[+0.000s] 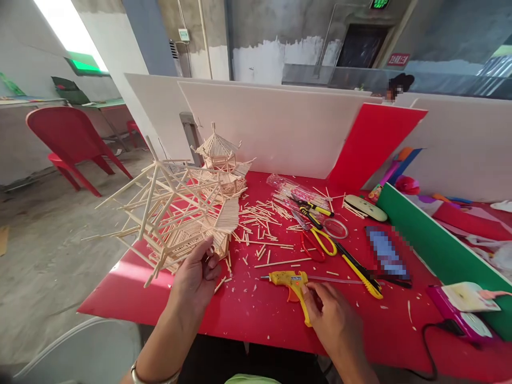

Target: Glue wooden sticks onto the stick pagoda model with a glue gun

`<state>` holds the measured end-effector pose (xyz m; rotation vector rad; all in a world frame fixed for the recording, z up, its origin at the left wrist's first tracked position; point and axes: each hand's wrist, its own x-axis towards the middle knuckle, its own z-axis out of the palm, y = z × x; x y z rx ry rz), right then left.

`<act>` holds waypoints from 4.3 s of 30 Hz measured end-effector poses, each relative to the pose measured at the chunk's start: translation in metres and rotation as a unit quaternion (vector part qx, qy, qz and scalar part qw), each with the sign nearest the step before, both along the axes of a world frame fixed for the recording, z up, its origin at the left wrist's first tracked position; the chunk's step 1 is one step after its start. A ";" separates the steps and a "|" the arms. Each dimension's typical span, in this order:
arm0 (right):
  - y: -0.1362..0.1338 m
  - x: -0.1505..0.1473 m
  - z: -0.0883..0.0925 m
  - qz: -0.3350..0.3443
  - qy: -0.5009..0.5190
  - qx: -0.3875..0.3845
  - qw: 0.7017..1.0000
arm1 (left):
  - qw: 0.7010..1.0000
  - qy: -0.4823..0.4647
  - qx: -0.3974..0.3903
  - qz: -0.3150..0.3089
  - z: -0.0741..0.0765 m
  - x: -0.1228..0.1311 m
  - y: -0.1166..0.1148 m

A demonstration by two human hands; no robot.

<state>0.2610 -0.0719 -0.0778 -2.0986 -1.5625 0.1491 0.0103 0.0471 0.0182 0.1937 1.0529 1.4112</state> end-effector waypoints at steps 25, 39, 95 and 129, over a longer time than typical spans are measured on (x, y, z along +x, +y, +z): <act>0.009 -0.040 0.033 0.024 0.347 -0.006 0.937 | 0.999 -0.021 -0.033 0.008 0.000 -0.003 -0.001; 0.037 -0.083 0.082 0.126 0.254 0.163 0.945 | 0.998 -0.059 0.019 0.013 -0.008 -0.003 -0.005; 0.098 -0.120 0.133 0.149 -0.342 0.322 0.870 | 0.993 -0.102 0.064 -0.015 -0.019 0.000 -0.022; 0.097 -0.112 0.131 0.158 -0.330 0.320 0.874 | 0.996 -0.070 0.056 -0.023 -0.017 -0.006 -0.013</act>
